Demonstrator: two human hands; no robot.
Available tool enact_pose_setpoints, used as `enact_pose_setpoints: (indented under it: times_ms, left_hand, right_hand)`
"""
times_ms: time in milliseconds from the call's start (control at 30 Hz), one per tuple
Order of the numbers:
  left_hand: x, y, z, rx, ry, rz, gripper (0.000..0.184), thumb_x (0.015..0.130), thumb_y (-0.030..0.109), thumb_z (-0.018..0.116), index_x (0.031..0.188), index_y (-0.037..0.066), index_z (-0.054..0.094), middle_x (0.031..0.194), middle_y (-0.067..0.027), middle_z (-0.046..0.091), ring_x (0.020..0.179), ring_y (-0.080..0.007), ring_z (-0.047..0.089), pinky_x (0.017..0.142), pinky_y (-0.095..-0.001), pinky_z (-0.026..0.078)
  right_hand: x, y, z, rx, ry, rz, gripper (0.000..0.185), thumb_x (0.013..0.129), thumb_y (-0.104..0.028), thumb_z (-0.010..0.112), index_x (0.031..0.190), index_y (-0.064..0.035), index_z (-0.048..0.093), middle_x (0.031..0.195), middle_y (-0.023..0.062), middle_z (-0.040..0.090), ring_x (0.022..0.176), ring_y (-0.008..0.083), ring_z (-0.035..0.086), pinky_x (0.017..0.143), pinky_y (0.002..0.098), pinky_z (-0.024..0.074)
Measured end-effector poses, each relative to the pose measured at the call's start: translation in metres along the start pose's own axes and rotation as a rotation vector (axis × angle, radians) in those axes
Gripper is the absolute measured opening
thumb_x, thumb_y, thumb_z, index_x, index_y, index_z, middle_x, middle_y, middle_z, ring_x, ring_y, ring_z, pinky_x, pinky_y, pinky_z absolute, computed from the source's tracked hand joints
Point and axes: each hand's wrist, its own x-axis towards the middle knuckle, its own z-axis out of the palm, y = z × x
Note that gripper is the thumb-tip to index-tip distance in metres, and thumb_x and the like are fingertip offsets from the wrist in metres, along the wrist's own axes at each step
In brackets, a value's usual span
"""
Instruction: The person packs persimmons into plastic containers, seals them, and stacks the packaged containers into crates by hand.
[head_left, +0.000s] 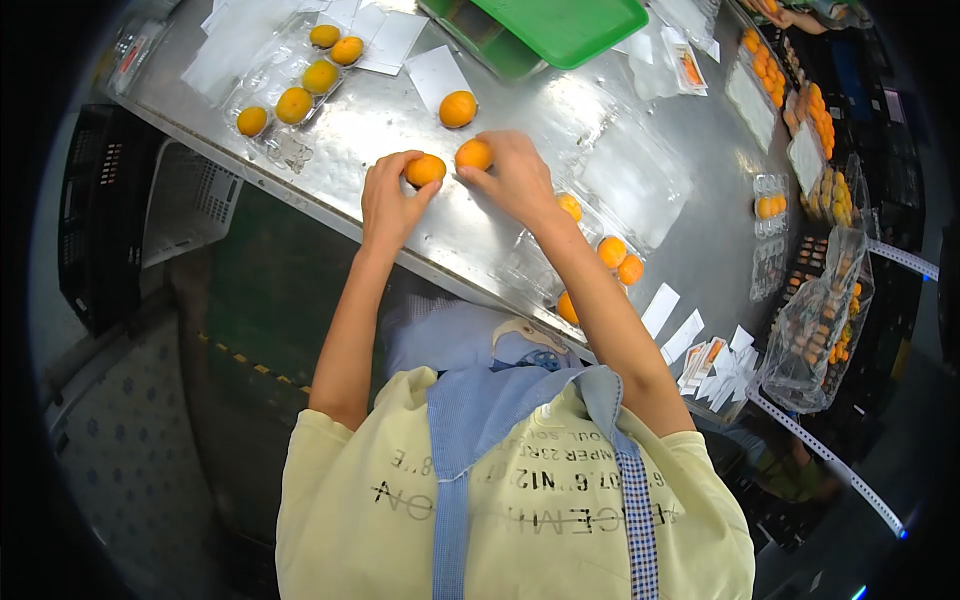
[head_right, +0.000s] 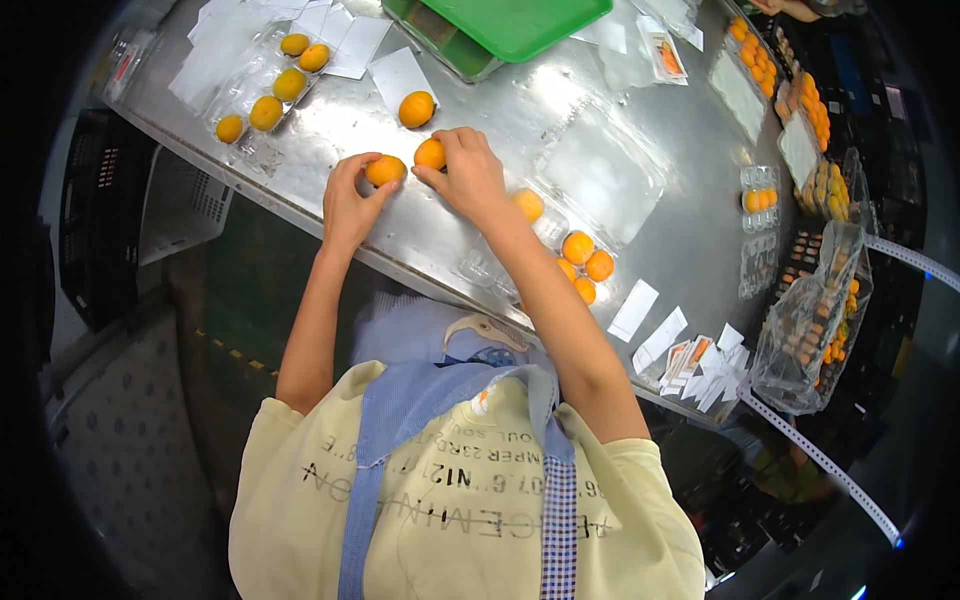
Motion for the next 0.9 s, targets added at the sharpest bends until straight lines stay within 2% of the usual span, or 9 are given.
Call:
enact_pose_setpoints:
  times_ms: [133,267,367,467,567,667,767,867,900]
  left_hand:
    - [-0.02,-0.001,-0.008,-0.04,0.017,-0.055,0.061,0.067,0.01,0.08,0.122,0.004,0.054,0.11,-0.012,0.054,0.103,-0.0288,0.052,0.091,-0.0373,0.043]
    - [-0.026,-0.008,-0.005,0.038,0.047,0.035,0.063,0.066,0.007,0.08,0.124,0.004,0.054,0.112,-0.0131,0.051,0.1,-0.0274,0.054,0.087,-0.0339,0.046]
    - [-0.024,-0.005,-0.004,0.019,0.033,-0.022,0.061,0.066,0.007,0.08,0.122,0.004,0.054,0.112,-0.013,0.052,0.1,-0.0278,0.055,0.086,-0.0341,0.046]
    - [-0.023,-0.009,-0.001,-0.018,0.027,0.015,0.06,0.066,0.007,0.08,0.12,0.004,0.053,0.112,-0.0126,0.054,0.1,-0.0279,0.055,0.084,-0.0343,0.047]
    - [-0.023,-0.006,0.0,-0.013,0.007,0.003,0.06,0.066,0.007,0.08,0.119,0.005,0.052,0.112,-0.0119,0.056,0.099,-0.0274,0.055,0.083,-0.0339,0.047]
    - [-0.021,-0.006,0.0,-0.022,-0.024,-0.048,0.062,0.066,0.008,0.08,0.121,0.006,0.051,0.112,-0.0112,0.057,0.098,-0.0267,0.056,0.082,-0.0336,0.047]
    - [-0.019,-0.002,-0.003,-0.06,-0.046,-0.068,0.061,0.066,0.011,0.08,0.119,0.005,0.051,0.111,-0.0146,0.056,0.102,-0.0323,0.054,0.089,-0.0372,0.045]
    - [-0.017,-0.001,-0.003,-0.024,-0.068,-0.066,0.061,0.067,0.013,0.08,0.12,0.006,0.052,0.112,-0.0143,0.057,0.103,-0.0321,0.054,0.089,-0.0374,0.045]
    - [-0.016,-0.001,-0.003,-0.025,-0.074,-0.073,0.06,0.067,0.013,0.08,0.12,0.006,0.052,0.112,-0.0141,0.057,0.103,-0.0321,0.054,0.089,-0.0375,0.045]
  right_hand:
    - [-0.002,0.005,0.007,0.017,0.011,0.006,0.048,0.073,-0.03,0.075,0.113,-0.0059,0.06,0.108,0.0165,0.058,0.099,0.0337,0.057,0.086,0.0389,0.0469]
    - [-0.011,0.011,0.005,0.031,-0.028,0.06,0.049,0.072,-0.03,0.076,0.112,-0.0054,0.06,0.105,0.0159,0.056,0.09,0.0291,0.061,0.078,0.0368,0.0503]
    - [-0.014,0.01,0.0,0.057,-0.066,0.096,0.054,0.071,-0.029,0.077,0.115,-0.0049,0.057,0.106,0.0166,0.056,0.086,0.0284,0.062,0.076,0.0366,0.051]
    - [-0.017,0.013,0.002,0.079,-0.085,0.124,0.058,0.07,-0.028,0.079,0.117,-0.0049,0.054,0.109,0.0176,0.055,0.083,0.0276,0.063,0.075,0.0361,0.0514]
    - [-0.021,0.012,0.0,0.104,-0.106,0.19,0.059,0.069,-0.028,0.079,0.117,-0.0052,0.053,0.109,0.0174,0.056,0.086,0.0254,0.062,0.076,0.035,0.0517]
    - [-0.033,0.008,-0.003,0.295,-0.059,0.216,0.057,0.067,-0.017,0.079,0.116,-0.004,0.052,0.114,0.0176,0.054,0.1,0.0338,0.057,0.084,0.039,0.048]
    - [-0.049,0.015,-0.006,0.347,-0.009,0.076,0.059,0.067,-0.015,0.079,0.118,-0.0049,0.052,0.115,0.0164,0.054,0.103,0.0318,0.055,0.086,0.0387,0.0477]
    - [-0.069,0.024,-0.016,0.365,-0.025,0.048,0.066,0.071,-0.008,0.078,0.127,-0.0029,0.045,0.12,0.011,0.047,0.107,0.0215,0.054,0.088,0.0339,0.0522]
    - [-0.076,0.025,-0.02,0.397,-0.01,0.076,0.065,0.071,-0.006,0.078,0.127,-0.0029,0.045,0.121,0.0106,0.047,0.108,0.0212,0.054,0.088,0.0332,0.0521]
